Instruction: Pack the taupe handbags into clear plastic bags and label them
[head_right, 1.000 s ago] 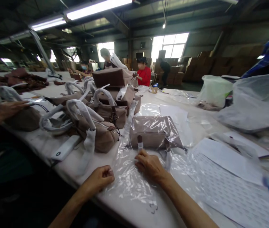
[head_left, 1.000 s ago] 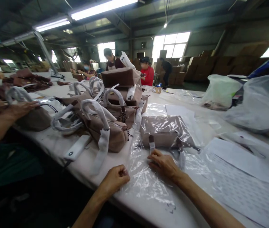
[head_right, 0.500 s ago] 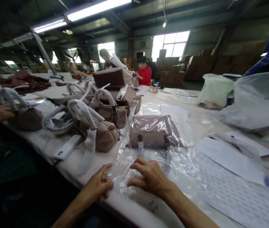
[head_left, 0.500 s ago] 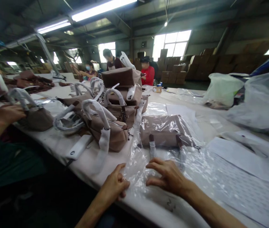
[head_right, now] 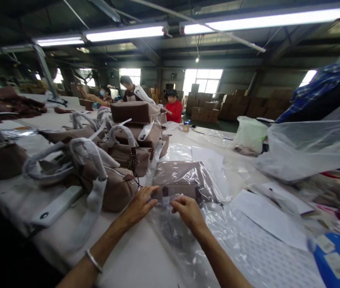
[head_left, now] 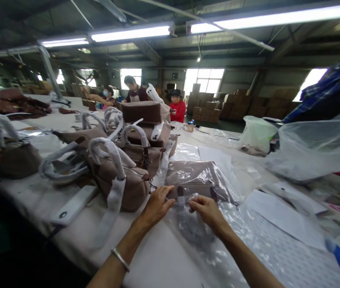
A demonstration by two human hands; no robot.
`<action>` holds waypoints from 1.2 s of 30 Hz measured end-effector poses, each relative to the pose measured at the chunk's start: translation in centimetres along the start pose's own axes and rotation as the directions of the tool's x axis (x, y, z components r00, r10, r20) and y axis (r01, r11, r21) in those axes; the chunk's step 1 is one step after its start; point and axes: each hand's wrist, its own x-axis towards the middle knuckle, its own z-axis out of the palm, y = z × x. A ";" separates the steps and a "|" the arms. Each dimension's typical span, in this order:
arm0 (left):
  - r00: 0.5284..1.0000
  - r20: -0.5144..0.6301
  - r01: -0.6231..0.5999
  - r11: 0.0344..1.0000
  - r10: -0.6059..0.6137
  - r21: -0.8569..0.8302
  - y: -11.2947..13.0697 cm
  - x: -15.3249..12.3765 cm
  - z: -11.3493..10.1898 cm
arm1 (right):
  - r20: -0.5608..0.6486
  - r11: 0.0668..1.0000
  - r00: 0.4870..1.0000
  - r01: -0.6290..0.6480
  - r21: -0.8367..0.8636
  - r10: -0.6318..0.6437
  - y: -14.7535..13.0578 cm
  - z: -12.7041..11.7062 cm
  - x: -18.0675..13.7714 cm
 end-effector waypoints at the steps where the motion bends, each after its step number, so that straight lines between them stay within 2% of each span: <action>1: 1.000 0.029 -0.003 0.999 0.002 0.033 -0.4 0.6 0.5 | -0.002 1.000 1.000 -0.012 0.007 0.012 0.6 -0.3 0.5; 4: 0.998 0.058 0.002 0.998 -0.006 0.060 -0.8 1.7 1.5 | 0.003 0.999 1.000 -0.030 0.032 0.030 1.8 -0.8 1.2; 7: 0.996 0.092 -0.012 0.995 0.003 0.096 -0.2 2.0 1.5 | 0.020 0.999 1.000 -0.024 0.041 0.024 1.9 -1.2 1.5; 13: 0.968 0.231 -0.130 0.984 0.099 0.123 0.2 0.1 0.6 | 0.062 0.994 0.994 -0.094 0.057 0.090 1.3 -1.9 1.7; 15: 0.973 0.207 -0.143 0.975 0.106 0.171 -0.3 -0.7 0.6 | 0.076 0.990 0.989 -0.132 0.055 0.127 1.4 -1.8 1.6; 18: 0.989 0.109 -0.119 0.965 0.095 0.232 -1.3 -1.5 0.7 | 0.102 0.988 0.984 -0.153 0.037 0.148 1.4 -1.6 1.2; 20: 0.989 0.067 -0.142 0.968 0.130 0.207 -1.9 -1.6 0.7 | 0.086 0.995 0.991 -0.098 -0.011 0.099 1.0 -1.6 0.8; 23: 0.979 0.027 -0.203 0.966 0.202 0.163 -2.6 -1.7 0.7 | 0.025 0.980 0.997 0.081 -0.182 -0.078 -0.3 -1.7 -0.2; 27: 0.980 0.018 -0.201 0.971 0.200 0.131 -3.0 -2.0 0.6 | 0.080 0.876 0.938 0.343 -0.340 -0.336 -2.3 -1.0 -1.5; 29: 0.986 0.042 -0.167 0.982 0.164 0.089 -3.2 -2.1 0.5 | 0.124 0.839 0.908 0.418 -0.348 -0.401 -3.0 -0.6 -1.8; 31: 0.991 0.062 -0.120 0.992 0.117 0.039 -3.5 -2.3 0.4 | 0.110 0.866 0.922 0.386 -0.317 -0.371 -3.3 -0.2 -1.6; 34: 0.996 0.065 -0.066 0.998 0.067 -0.008 -4.1 -2.3 0.1 | 0.032 0.963 0.986 0.167 -0.212 -0.164 -3.2 -0.3 -0.8; 36: 0.995 0.085 -0.041 0.999 0.041 0.001 -4.4 -2.1 0.0 | 0.027 0.992 0.999 0.040 -0.123 -0.037 -2.8 -0.6 0.0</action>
